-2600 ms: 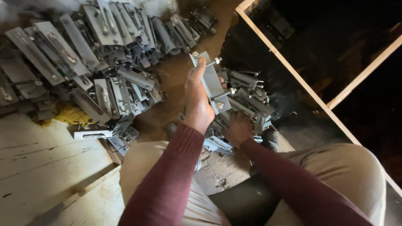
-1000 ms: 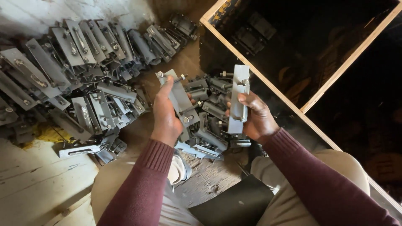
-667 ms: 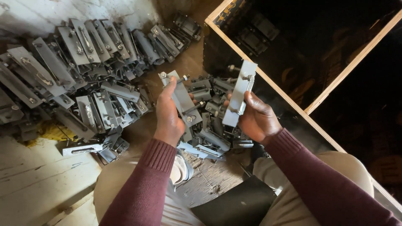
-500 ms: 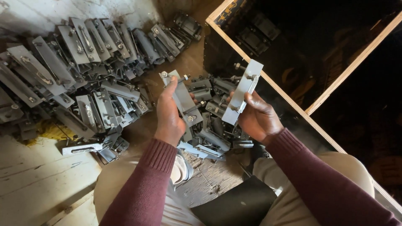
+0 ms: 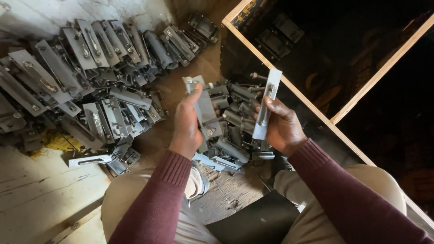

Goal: The person picks up pairs of metal brackets from a pile on the floor, fits them together, and places the organized pairs into a wooden crate.

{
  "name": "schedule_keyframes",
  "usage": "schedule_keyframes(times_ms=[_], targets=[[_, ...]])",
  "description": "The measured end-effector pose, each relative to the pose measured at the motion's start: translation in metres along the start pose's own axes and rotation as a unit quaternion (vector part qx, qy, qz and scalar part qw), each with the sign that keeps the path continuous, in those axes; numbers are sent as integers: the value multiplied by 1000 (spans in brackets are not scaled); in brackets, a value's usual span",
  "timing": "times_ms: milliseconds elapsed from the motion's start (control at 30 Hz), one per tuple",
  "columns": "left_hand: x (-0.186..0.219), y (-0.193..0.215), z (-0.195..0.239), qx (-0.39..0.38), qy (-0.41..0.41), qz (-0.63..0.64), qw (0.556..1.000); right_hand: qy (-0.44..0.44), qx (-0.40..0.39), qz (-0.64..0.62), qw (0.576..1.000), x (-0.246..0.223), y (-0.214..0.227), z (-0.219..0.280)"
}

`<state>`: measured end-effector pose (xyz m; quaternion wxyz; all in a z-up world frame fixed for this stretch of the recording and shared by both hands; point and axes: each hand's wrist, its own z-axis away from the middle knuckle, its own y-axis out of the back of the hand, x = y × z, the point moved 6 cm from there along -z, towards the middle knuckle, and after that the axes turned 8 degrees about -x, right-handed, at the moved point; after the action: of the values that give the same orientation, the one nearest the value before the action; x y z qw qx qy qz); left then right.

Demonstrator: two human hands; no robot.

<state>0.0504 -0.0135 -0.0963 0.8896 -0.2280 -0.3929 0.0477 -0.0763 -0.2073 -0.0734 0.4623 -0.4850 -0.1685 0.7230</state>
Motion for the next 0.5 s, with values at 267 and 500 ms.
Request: schedule_keyframes(times_ms=[267, 500], targets=[[-27, -3, -10, -34, 46, 8, 998, -45, -29, -30, 998, -10, -47, 16], [5, -53, 43, -54, 38, -113, 991, -17, -87, 99, 991, 1, -56, 12]])
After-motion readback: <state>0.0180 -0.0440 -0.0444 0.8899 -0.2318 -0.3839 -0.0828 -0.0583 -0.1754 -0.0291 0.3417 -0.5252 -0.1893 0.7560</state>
